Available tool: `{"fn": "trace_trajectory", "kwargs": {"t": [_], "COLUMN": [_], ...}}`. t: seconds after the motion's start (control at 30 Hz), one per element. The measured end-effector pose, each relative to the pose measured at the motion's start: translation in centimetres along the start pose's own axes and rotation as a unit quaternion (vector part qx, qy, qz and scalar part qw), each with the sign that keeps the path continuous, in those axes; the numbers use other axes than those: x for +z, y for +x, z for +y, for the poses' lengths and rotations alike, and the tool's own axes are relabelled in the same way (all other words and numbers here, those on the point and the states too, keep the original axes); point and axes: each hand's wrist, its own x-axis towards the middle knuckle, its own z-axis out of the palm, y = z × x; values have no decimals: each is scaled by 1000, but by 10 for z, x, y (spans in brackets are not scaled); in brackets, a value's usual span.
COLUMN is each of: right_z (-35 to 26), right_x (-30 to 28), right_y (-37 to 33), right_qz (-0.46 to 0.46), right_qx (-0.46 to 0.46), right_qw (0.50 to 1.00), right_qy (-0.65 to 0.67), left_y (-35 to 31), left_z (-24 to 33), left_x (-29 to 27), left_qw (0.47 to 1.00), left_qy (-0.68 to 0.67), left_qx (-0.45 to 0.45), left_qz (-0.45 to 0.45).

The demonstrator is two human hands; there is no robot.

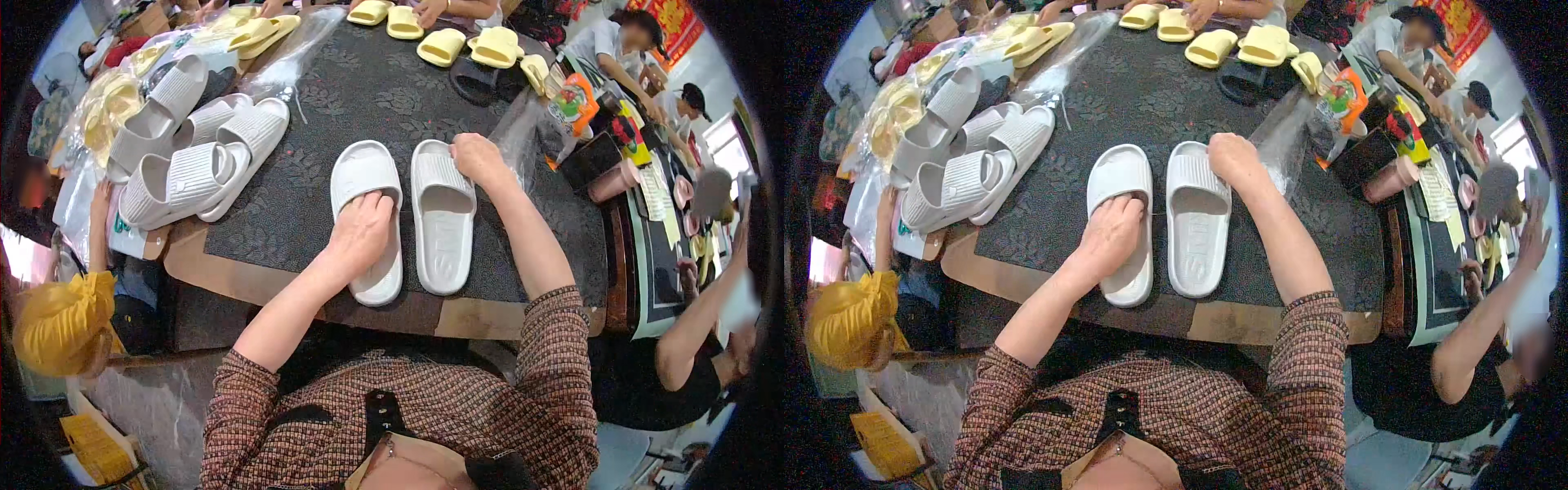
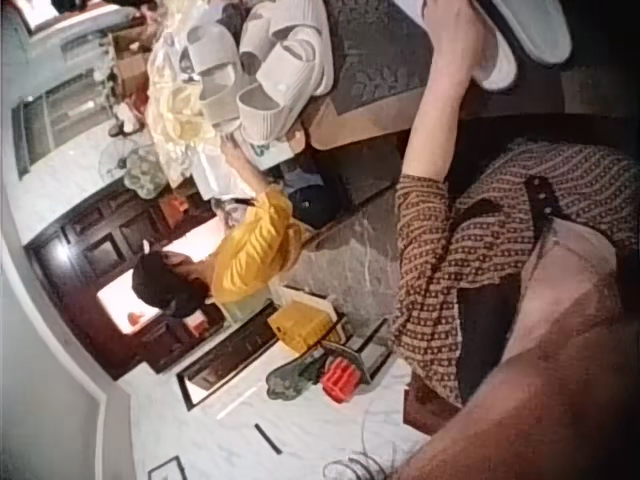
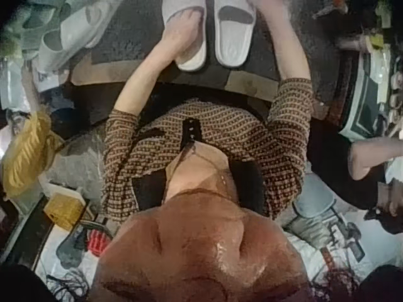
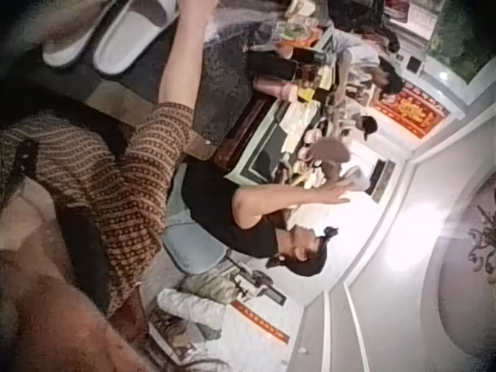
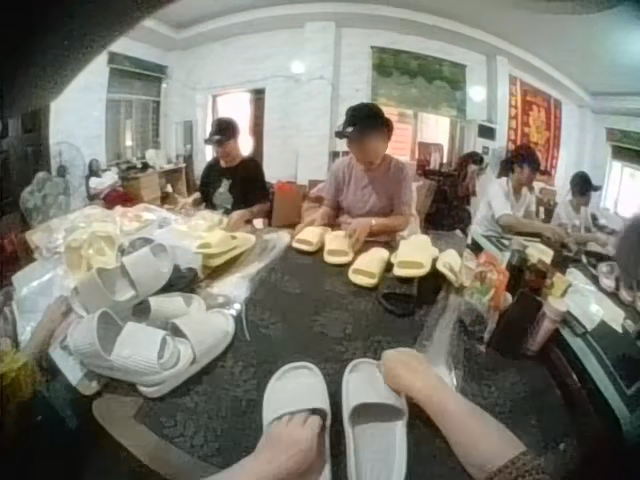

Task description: The person sits at a table in a workshop and assembles pairs of white and yellow plastic slippers. They pick up individual slipper halves, align them, and secure them together using small white plastic fasteners. The person handles the slippers one pair at a time, placing the finished pairs on the table.

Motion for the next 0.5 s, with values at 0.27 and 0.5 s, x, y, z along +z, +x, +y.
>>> {"fn": "trace_trajectory", "kwargs": {"t": [0.27,0.5], "right_z": [4,-63], "right_x": [27,5], "right_y": [15,23], "right_qz": [187,81], "right_qx": [-58,-111], "right_qw": [966,911], "right_qy": [169,388], "left_y": [3,6], "left_z": [3,2], "left_x": [-3,-2], "left_qw": [996,992], "left_qy": [-43,-78], "left_qx": [-55,-88], "left_qz": [-65,-56]}}
